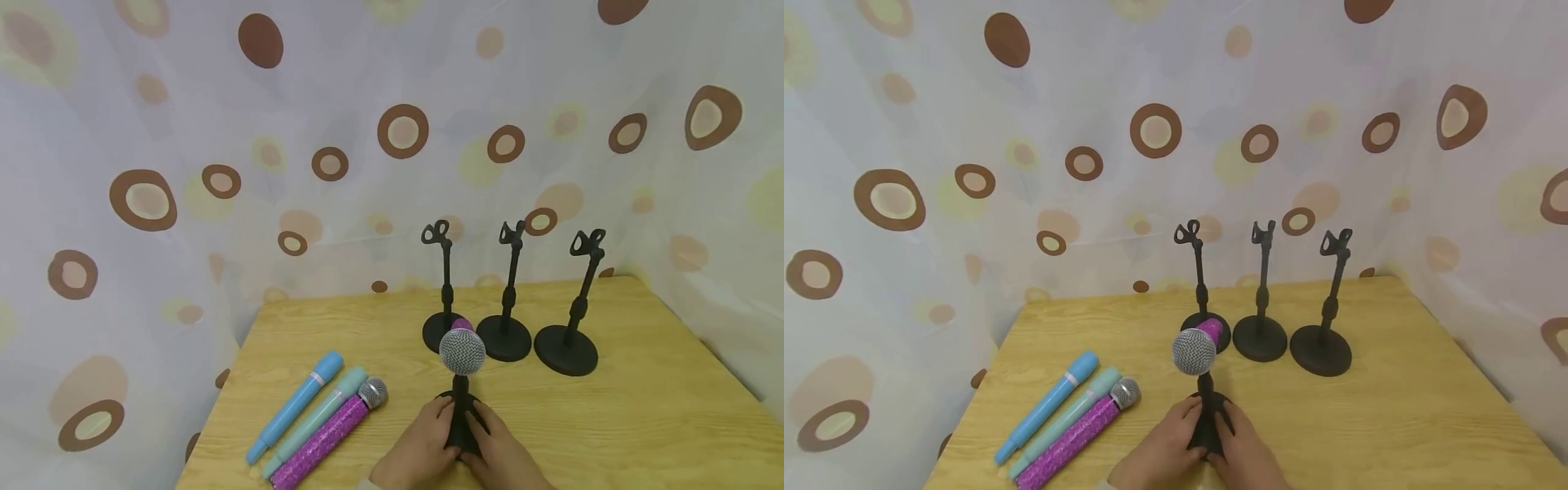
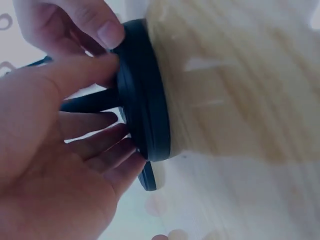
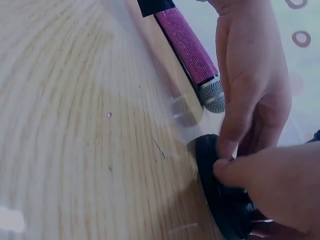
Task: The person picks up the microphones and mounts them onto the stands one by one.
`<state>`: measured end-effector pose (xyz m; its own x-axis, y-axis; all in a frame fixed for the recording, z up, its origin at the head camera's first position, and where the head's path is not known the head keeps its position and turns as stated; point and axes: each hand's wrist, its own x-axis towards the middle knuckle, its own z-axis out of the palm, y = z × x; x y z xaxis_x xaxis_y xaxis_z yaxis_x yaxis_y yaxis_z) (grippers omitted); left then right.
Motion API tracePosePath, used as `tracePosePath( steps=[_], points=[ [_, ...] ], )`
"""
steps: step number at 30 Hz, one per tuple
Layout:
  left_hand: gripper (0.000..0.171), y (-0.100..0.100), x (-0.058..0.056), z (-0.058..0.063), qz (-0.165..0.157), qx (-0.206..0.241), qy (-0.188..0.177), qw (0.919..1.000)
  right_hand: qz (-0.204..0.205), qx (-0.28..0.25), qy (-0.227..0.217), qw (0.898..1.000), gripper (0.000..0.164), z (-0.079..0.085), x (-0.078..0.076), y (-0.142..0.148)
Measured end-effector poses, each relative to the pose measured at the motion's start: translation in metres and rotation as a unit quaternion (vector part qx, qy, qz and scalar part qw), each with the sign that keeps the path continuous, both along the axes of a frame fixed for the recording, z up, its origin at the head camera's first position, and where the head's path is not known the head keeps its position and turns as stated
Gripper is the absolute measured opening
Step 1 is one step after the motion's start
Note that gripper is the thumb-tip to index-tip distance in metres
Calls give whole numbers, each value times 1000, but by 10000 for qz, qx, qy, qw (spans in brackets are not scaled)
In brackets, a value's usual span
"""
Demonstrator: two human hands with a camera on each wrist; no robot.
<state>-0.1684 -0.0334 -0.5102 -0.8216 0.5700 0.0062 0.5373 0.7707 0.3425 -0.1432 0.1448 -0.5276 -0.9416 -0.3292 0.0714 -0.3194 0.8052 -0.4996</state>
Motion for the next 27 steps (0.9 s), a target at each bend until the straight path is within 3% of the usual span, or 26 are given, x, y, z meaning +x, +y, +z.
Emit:
tracePosePath(
  steps=[4,9,21,27],
  points=[
    [65,2,7,-2,-130,-159,667,9976,-65,151,-30,9999,60,2,3,-3],
    [72,5,11,1,-69,-347,988,9945,-142,228,-148,9995,59,5,4,-6],
    [64,7,5,-6,311,-808,979,9914,192,222,553,9980,57,4,-5,-12],
    [61,9,-4,-7,506,-890,1323,9859,305,371,771,9959,52,6,-17,-15]
  ],
)
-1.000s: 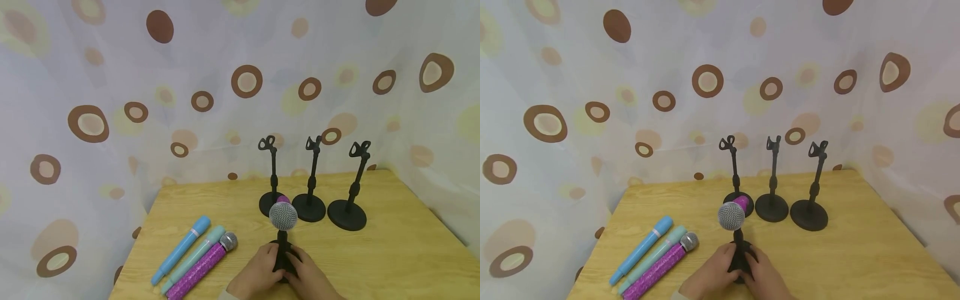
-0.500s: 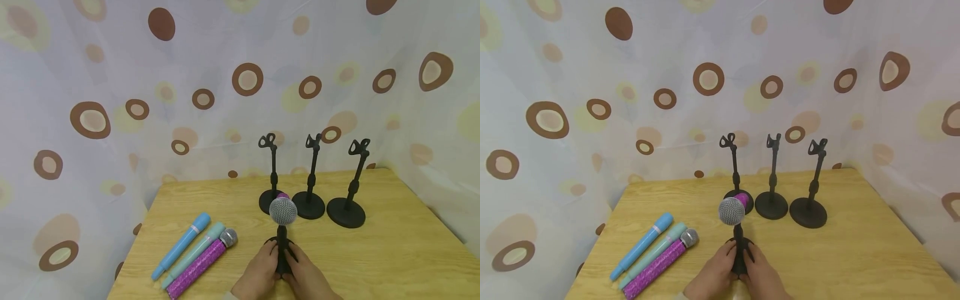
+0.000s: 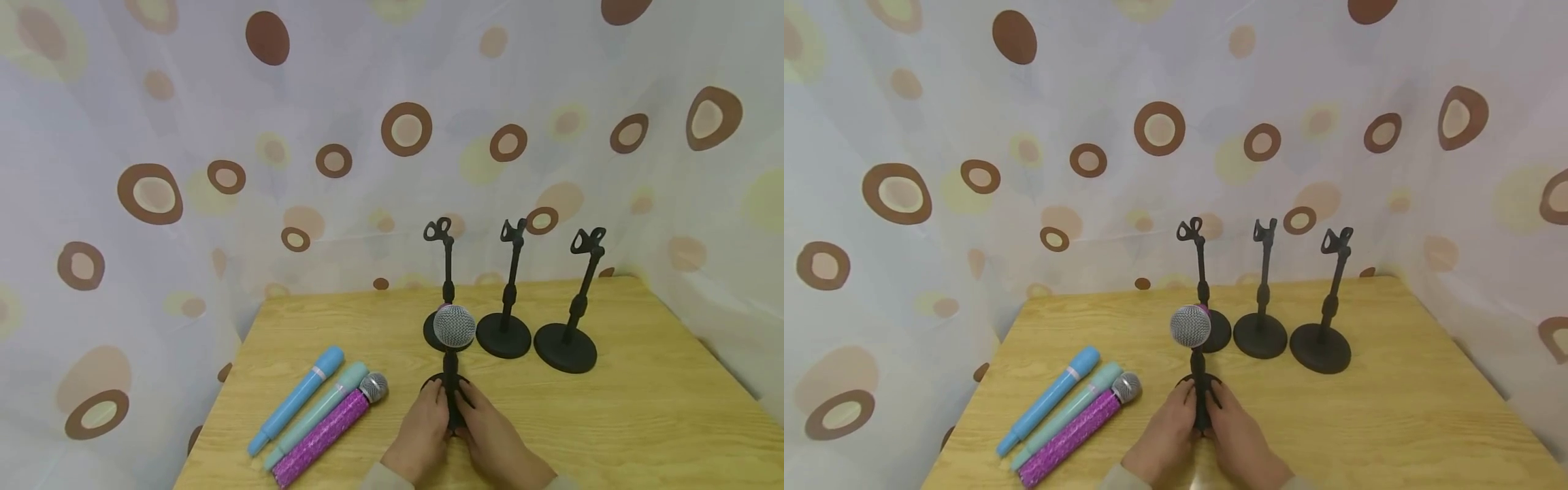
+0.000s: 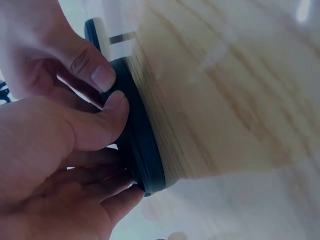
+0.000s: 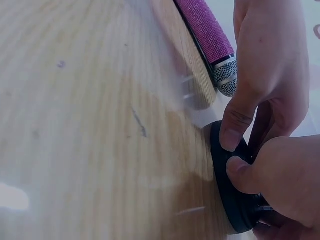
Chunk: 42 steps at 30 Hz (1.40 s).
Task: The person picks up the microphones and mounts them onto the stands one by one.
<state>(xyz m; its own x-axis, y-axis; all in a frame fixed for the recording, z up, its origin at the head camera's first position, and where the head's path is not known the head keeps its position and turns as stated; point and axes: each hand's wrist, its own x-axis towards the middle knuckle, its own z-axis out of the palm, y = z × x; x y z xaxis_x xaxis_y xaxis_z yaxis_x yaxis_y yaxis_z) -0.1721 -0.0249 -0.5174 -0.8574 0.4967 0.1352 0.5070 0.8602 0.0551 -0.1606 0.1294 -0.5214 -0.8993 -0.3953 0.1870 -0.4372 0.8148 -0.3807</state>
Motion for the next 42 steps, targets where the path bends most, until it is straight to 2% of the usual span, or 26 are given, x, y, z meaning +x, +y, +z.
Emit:
tracePosePath(
  steps=[6,9,13,17,22,26,31,34,38,42],
  points=[
    [61,1,-8,1,272,-288,151,9991,135,118,122,9998,51,0,-13,-5],
    [61,1,-11,1,383,-230,202,9988,220,189,292,9992,51,-1,-19,-7],
    [58,0,-14,1,472,-502,496,9964,278,275,407,9984,50,-2,-26,-11],
    [48,1,-18,0,665,-1158,809,9877,264,338,321,9986,47,-3,-33,-15],
    [36,4,-25,-3,958,-1692,1083,9749,301,401,354,9981,44,-4,-45,-20],
    [33,3,-32,-6,1201,-1714,1334,9687,354,414,359,9979,43,-2,-55,-26],
    [32,1,-40,-8,1431,-1417,1491,9681,423,468,571,9964,43,1,-64,-31],
    [31,2,-43,-5,1633,-1164,1394,9697,458,592,768,9942,40,1,-69,-34],
    [31,4,-44,1,1942,-1119,1166,9675,486,785,847,9921,38,2,-75,-38],
    [28,4,-48,0,2129,-1185,1383,9600,517,921,690,9920,40,4,-81,-43]
  ],
)
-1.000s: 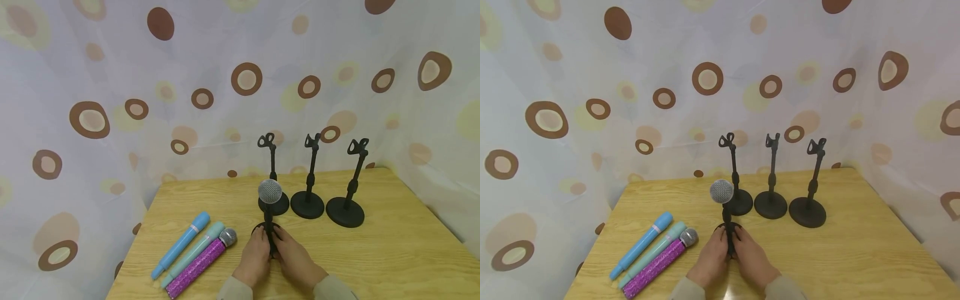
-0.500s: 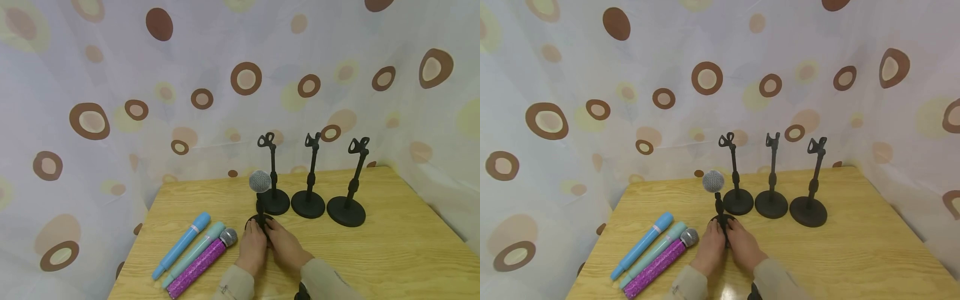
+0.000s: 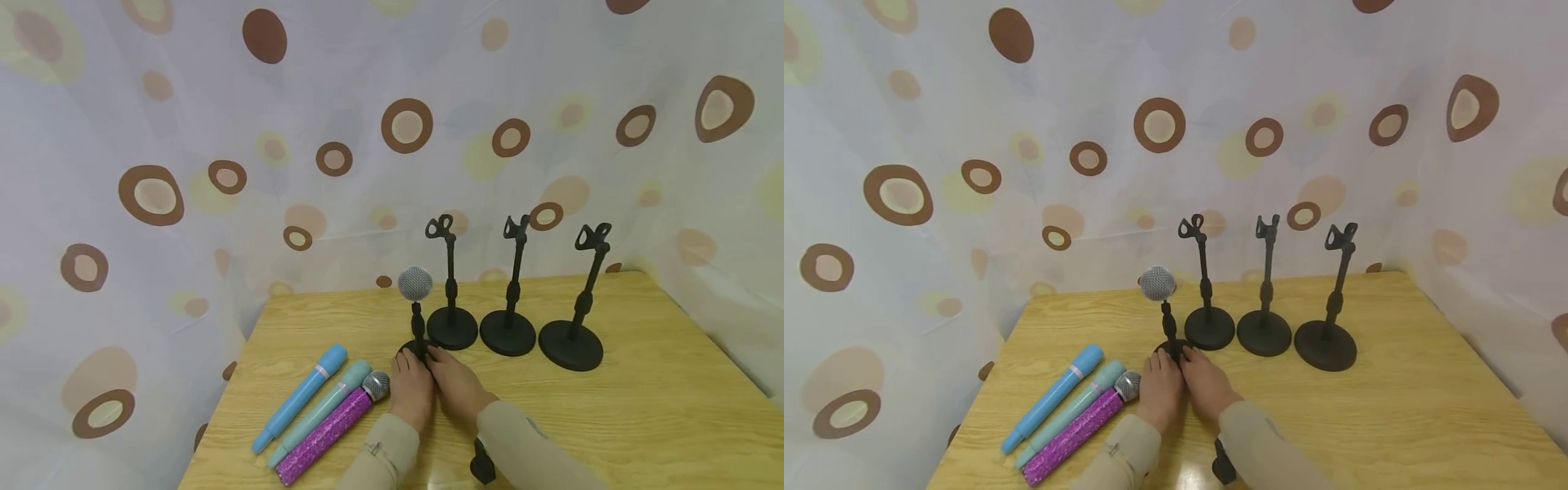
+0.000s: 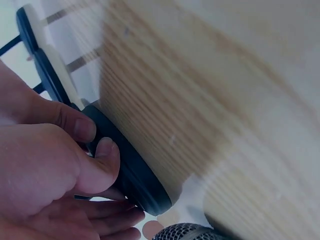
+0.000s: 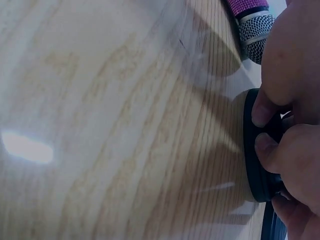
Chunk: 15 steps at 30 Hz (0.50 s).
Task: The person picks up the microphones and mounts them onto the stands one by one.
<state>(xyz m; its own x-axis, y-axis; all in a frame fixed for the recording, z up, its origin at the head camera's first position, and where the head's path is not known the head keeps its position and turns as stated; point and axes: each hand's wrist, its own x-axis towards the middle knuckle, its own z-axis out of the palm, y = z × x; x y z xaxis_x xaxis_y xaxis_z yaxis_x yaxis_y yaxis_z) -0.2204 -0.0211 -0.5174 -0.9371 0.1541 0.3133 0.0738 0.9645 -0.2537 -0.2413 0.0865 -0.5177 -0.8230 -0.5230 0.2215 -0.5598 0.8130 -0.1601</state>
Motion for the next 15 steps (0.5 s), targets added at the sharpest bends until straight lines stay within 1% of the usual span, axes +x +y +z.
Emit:
tracePosePath(
  steps=[2,4,5,7,11,15],
  points=[
    [27,-2,-3,-2,91,-89,146,9998,37,3,-48,10000,40,0,-3,-3],
    [27,-3,-6,-2,171,-143,216,9995,71,-30,-40,10000,39,0,-7,-6],
    [28,-3,-7,1,251,-205,96,9994,81,-60,-50,9999,39,0,-9,-7],
    [29,-4,-11,2,355,-315,-110,9988,86,-135,-96,9998,39,-1,-12,-9],
    [32,-7,-19,7,437,-458,-588,9963,33,-221,-296,9993,40,-3,-19,-11],
    [32,-10,-27,9,448,-380,-819,9949,63,-187,-333,9993,41,-5,-25,-13]
  ],
)
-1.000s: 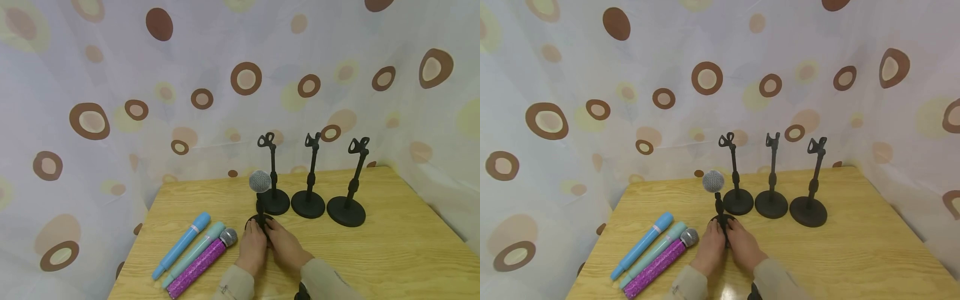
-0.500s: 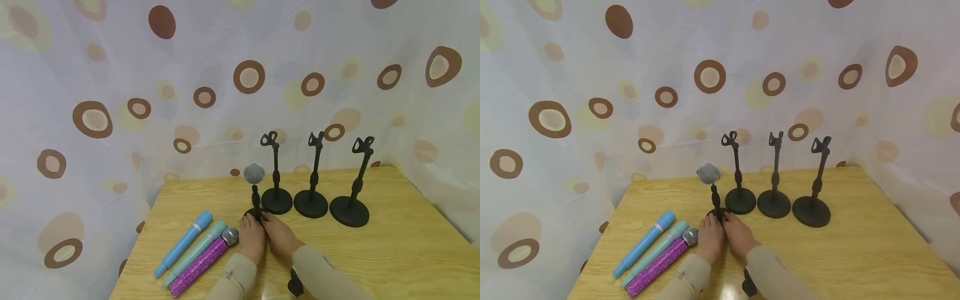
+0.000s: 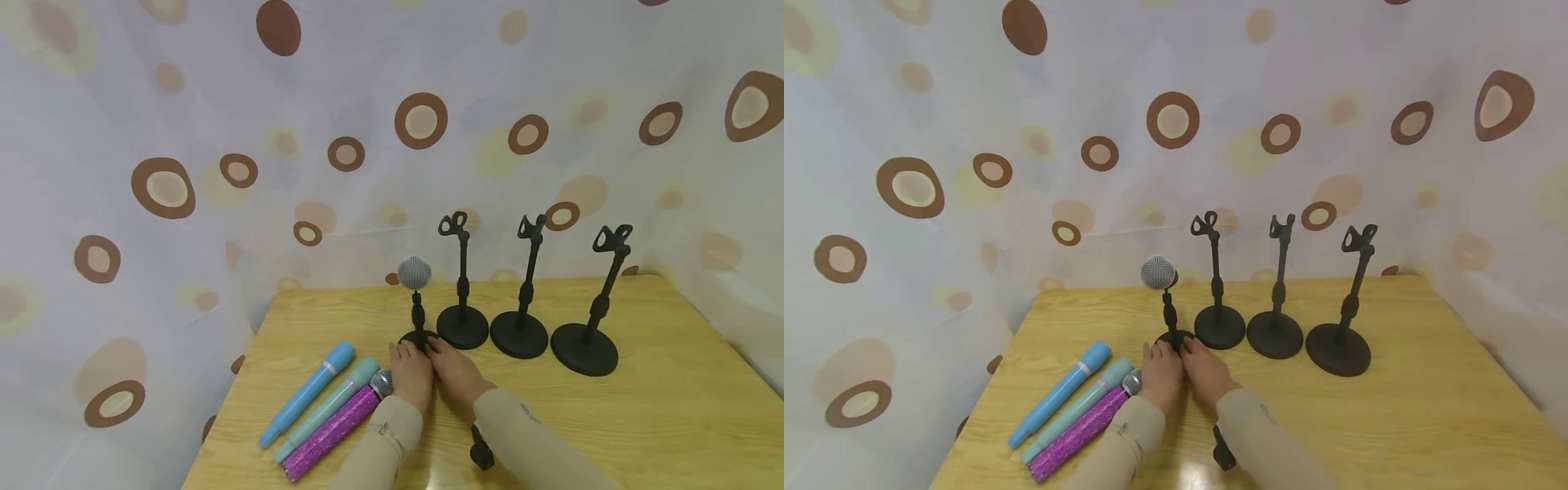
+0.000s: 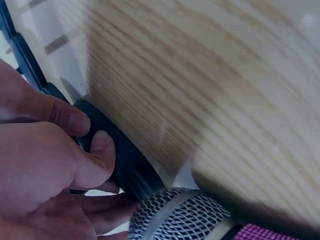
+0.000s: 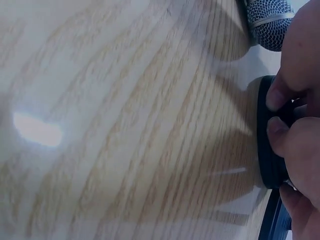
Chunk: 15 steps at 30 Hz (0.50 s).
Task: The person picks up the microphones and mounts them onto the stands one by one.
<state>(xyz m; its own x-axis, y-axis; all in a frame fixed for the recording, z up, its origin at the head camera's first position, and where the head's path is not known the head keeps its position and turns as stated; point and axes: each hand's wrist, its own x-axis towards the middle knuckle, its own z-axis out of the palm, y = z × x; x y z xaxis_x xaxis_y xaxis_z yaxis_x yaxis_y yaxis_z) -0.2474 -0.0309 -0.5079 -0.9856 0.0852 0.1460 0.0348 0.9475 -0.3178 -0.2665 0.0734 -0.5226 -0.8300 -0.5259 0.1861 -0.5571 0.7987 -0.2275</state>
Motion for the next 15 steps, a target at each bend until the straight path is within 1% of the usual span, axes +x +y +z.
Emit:
tracePosePath(
  steps=[4,8,11,13,15],
  points=[
    [31,1,-8,1,-2,119,-145,9998,3,147,47,9999,45,-1,-4,4],
    [33,-2,-14,-2,8,181,-338,9993,12,256,-17,9997,50,-1,-4,9],
    [34,-7,-18,-4,48,205,-302,9993,81,269,-38,9996,52,1,-3,14],
    [33,-12,-20,-5,55,246,-219,9994,99,227,40,9997,50,2,-4,18],
    [30,-16,-22,-4,33,280,-116,9995,43,206,225,9995,46,3,-6,24]
  ],
)
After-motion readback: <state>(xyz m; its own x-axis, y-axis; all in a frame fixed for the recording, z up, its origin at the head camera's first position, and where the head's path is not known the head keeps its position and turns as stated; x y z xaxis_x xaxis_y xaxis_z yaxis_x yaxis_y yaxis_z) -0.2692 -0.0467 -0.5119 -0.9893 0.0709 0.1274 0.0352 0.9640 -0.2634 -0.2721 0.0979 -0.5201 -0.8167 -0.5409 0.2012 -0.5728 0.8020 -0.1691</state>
